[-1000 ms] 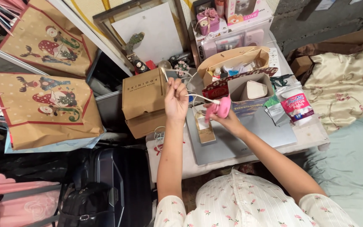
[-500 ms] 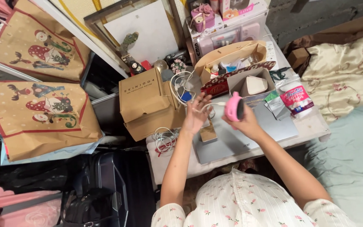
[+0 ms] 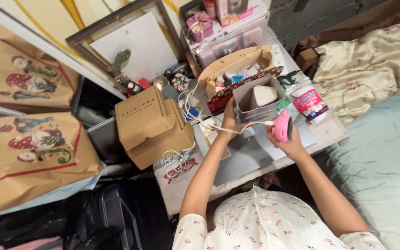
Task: The person organizes various items on a cluttered desk, including a red packet, a small box, a pink device with a cable, and a purple box. They place items into a brown paper bag and rearrange objects on the desk.
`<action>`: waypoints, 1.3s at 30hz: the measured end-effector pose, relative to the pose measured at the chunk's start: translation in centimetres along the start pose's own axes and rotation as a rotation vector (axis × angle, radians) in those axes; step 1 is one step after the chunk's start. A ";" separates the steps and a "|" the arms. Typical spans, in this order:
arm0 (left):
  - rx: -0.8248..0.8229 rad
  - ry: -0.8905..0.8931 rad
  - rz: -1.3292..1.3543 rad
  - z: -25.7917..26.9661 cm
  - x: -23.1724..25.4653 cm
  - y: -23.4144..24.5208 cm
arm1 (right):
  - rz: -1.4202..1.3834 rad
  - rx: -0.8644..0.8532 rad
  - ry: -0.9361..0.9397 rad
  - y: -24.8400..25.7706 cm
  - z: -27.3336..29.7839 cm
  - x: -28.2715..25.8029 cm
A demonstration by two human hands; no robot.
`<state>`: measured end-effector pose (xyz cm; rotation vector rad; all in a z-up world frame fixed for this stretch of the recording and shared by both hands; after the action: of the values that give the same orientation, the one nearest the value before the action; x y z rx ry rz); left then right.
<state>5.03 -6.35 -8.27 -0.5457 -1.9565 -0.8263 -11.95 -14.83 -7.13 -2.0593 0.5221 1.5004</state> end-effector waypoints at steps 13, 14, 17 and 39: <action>0.062 0.300 -0.069 -2.5 -1.3 -2.5 | 0.013 0.008 -0.097 0.5 -0.1 -2.6; 0.063 0.293 -0.077 -2.6 -1.5 -2.6 | 0.022 0.008 -0.113 0.6 -0.1 -2.5; 0.068 0.296 -0.085 -2.8 -1.2 -2.6 | 0.044 0.006 -0.134 1.3 -0.3 -1.5; -0.134 0.614 0.382 7.4 -5.9 3.8 | 0.327 -0.309 -0.134 -4.3 -1.2 0.3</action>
<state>6.08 1.35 -14.80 -0.6297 -1.1981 -0.7667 -8.39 -12.19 -6.32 -2.1559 0.6300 2.0033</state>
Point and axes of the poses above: each hand's wrist, its own z-axis away from the middle knuckle, its own y-axis out of the back of the hand, x = y × z, the point moved 7 cm from there along -z, towards the middle knuckle, and after that the axes turned 6 degrees about -z, right-handed, at the moved point
